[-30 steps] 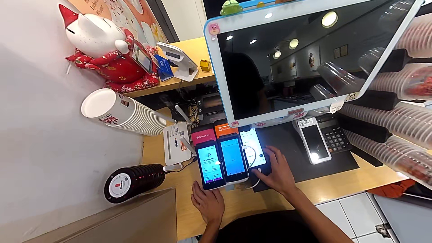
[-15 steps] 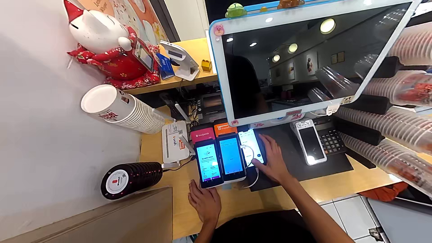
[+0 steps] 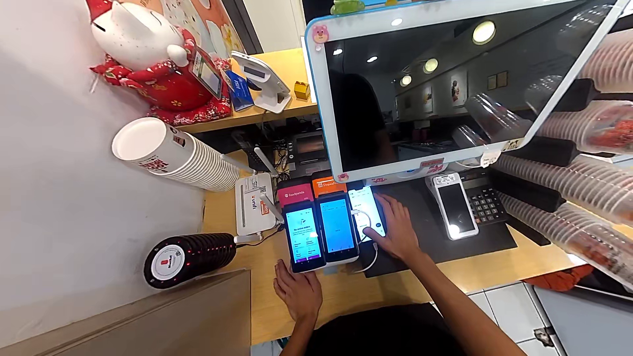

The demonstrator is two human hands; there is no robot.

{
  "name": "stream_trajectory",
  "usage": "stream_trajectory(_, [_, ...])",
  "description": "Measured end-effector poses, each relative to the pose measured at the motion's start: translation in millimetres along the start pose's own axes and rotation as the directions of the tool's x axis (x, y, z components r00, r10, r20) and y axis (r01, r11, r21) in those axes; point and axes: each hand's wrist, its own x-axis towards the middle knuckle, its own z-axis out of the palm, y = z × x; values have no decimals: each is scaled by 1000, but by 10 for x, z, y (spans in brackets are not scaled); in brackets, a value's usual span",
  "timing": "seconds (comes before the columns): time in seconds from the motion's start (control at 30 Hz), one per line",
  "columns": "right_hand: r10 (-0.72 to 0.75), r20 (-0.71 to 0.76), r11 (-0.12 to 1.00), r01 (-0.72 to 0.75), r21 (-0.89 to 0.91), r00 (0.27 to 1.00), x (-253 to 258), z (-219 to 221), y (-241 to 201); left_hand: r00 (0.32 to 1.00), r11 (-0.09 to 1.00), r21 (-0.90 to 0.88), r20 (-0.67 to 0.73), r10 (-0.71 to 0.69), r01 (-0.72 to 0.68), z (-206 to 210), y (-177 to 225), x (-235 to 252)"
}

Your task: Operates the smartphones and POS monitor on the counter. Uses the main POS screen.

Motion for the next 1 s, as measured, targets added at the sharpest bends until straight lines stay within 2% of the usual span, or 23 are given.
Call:
stream_trajectory(0.3, [29, 12, 999, -29, -18, 999, 2, 5, -14, 1000, 1000, 10, 6, -4, 4, -12, 7, 11])
stream_trajectory(0.43, [54, 65, 994, -47, -95, 996, 37, 5, -60, 1000, 1000, -9, 14, -10, 11, -20, 10, 9])
stream_trajectory(0.53, [77, 73, 995, -72, -67, 994, 120, 13, -86, 1000, 1000, -14, 15, 2, -2, -26, 4, 1])
stream_trajectory(0.7, [49, 66, 994, -42, -102, 997, 179, 68, -99, 1000, 1000, 2, 8, 2, -2, -16, -5, 4])
stream_trajectory(1.0, [76, -17, 997, -76, 11, 997, 154, 71, -80, 1000, 1000, 1, 4, 1, -1, -3, -14, -9])
